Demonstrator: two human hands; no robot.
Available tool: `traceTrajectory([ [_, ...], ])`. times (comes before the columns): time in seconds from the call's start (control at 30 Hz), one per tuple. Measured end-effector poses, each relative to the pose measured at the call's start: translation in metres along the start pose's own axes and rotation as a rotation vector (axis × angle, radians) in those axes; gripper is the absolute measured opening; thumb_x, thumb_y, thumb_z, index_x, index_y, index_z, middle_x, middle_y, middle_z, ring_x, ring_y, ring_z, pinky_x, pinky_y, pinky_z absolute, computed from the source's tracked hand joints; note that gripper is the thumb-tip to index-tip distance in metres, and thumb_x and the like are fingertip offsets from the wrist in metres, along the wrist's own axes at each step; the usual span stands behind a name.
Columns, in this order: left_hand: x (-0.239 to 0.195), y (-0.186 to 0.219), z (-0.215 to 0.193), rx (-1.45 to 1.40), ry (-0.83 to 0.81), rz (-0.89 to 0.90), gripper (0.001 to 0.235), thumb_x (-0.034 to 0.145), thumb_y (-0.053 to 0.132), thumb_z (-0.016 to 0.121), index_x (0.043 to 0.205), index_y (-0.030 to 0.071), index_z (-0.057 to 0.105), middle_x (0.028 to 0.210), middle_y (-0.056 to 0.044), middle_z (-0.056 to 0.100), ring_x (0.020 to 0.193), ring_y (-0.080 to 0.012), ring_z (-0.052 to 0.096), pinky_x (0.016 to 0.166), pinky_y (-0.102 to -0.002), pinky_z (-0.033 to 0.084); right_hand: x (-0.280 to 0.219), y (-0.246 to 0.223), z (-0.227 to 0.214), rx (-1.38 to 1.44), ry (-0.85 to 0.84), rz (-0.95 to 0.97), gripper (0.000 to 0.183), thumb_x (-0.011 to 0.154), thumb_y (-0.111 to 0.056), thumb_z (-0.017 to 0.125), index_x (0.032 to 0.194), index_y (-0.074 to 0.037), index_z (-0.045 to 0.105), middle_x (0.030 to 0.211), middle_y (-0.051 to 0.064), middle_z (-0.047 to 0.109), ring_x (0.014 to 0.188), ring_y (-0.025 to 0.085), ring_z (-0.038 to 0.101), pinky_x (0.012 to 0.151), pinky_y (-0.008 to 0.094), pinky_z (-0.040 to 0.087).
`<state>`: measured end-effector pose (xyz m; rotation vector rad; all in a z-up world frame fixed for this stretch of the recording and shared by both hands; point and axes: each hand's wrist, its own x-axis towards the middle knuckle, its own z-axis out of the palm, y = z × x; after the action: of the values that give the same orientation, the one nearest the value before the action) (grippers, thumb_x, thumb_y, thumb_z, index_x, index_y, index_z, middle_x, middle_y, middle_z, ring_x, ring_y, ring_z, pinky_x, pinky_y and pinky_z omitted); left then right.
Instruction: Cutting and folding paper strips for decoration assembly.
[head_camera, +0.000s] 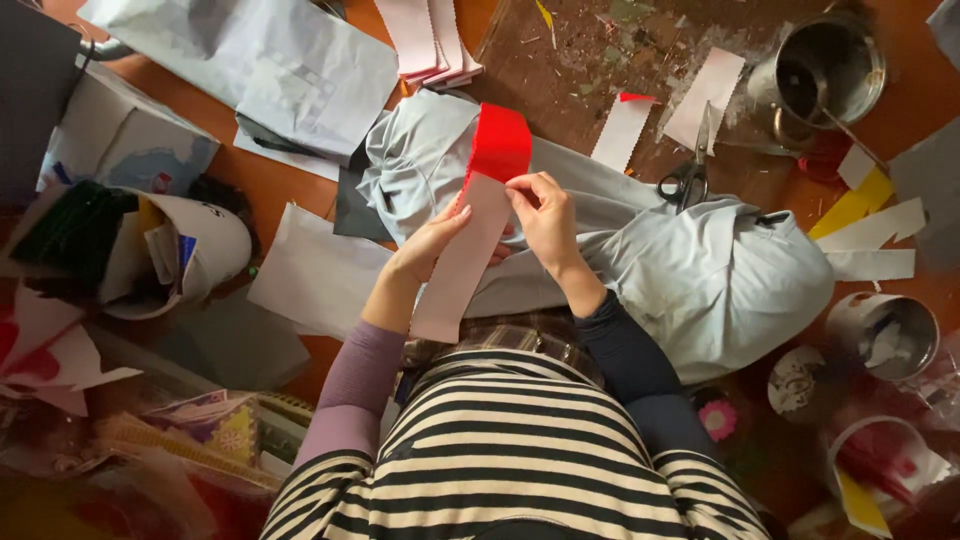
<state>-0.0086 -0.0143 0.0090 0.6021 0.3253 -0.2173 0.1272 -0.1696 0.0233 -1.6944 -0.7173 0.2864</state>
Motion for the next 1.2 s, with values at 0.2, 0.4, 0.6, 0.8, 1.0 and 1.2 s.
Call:
traceTrajectory([
  [0.2,-0.001,0.000,-0.006,0.023,-0.057,0.025,0.061,0.110,0.030,0.047,0.164,0.016,0.022,0.137,-0.030,0.058,0.111,-0.0403,0.069,0.094,-0.050,0.059,0.004,0.004,0.002,0.033,-0.013,0.068,0.005,0.095,-0.002,0.071,0.099,0.001,0.071,0.090,0.006,0.069,0.078,0.013,0.066,0.069,0.027,0.053],
  [0.4,0.000,0.001,-0.002,0.025,-0.017,0.016,0.062,0.108,0.029,0.047,0.163,0.019,0.020,0.137,-0.028,0.058,0.111,-0.0399,0.069,0.095,-0.051,0.059,0.009,0.004,0.003,0.002,-0.006,0.067,0.007,0.095,-0.003,0.071,0.100,0.000,0.071,0.089,0.007,0.068,0.078,0.013,0.069,0.069,0.027,0.053],
  [0.6,0.013,-0.012,-0.027,0.027,-0.048,0.049,0.060,0.110,0.028,0.048,0.163,0.016,0.023,0.129,-0.030,0.062,0.107,-0.0442,0.070,0.090,-0.052,0.060,0.010,0.021,0.007,-0.054,0.023,0.033,0.008,0.093,-0.006,0.074,0.100,-0.001,0.072,0.087,0.007,0.070,0.076,0.013,0.068,0.068,0.028,0.053],
  [0.8,0.022,-0.013,-0.027,0.013,-0.032,0.048,0.059,0.109,0.029,0.045,0.164,0.021,0.024,0.126,-0.028,0.064,0.104,-0.0400,0.070,0.089,-0.049,0.060,0.015,0.044,0.008,0.054,0.062,0.218,0.026,0.088,-0.015,0.079,0.108,-0.003,0.065,0.078,0.004,0.066,0.067,0.009,0.060,0.057,0.025,0.049],
  [1.0,0.019,0.000,-0.004,0.120,-0.103,0.075,0.061,0.107,0.033,0.046,0.163,0.026,0.022,0.125,-0.023,0.065,0.101,-0.0346,0.071,0.085,-0.045,0.059,0.019,0.102,0.004,0.799,-0.118,0.510,0.012,0.097,-0.015,0.073,0.105,-0.006,0.072,0.088,0.000,0.070,0.067,0.005,0.059,0.057,0.020,0.045],
  [1.2,0.028,-0.002,-0.008,0.129,-0.095,0.057,0.058,0.105,0.031,0.050,0.157,0.014,0.031,0.123,-0.021,0.067,0.102,-0.0314,0.073,0.087,-0.041,0.060,0.020,0.103,0.004,0.891,-0.047,0.430,0.009,0.099,-0.007,0.070,0.108,-0.006,0.071,0.093,0.001,0.073,0.071,0.006,0.060,0.061,0.020,0.046],
])
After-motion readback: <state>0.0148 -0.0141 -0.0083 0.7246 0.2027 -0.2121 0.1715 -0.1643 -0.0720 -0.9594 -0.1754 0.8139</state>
